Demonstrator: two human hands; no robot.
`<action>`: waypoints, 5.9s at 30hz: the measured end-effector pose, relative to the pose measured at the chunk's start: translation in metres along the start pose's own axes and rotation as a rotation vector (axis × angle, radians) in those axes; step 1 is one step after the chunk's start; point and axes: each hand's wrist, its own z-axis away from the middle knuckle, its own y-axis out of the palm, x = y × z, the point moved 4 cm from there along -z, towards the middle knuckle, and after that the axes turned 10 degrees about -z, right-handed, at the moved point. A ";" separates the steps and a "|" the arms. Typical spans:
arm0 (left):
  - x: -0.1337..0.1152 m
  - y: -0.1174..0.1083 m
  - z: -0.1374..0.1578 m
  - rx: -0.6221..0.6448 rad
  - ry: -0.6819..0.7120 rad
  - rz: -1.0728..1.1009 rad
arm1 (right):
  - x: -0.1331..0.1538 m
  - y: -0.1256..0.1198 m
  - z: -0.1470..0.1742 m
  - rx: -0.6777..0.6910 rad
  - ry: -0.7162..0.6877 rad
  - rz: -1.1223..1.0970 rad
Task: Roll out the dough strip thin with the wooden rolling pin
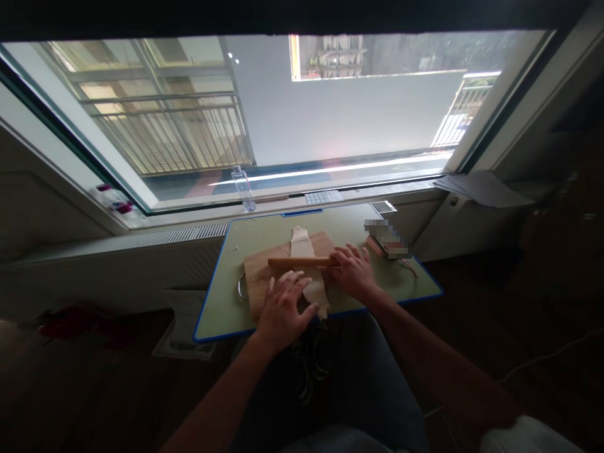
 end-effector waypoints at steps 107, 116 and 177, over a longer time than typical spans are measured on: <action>0.100 0.015 -0.124 0.347 -0.143 -0.195 | 0.001 0.015 -0.072 0.207 0.143 0.105; 0.085 0.009 -0.101 0.253 -0.137 -0.231 | 0.012 0.012 -0.035 0.030 0.093 0.164; 0.056 -0.008 -0.070 0.101 -0.229 -0.368 | 0.034 0.004 0.019 -0.040 0.014 0.244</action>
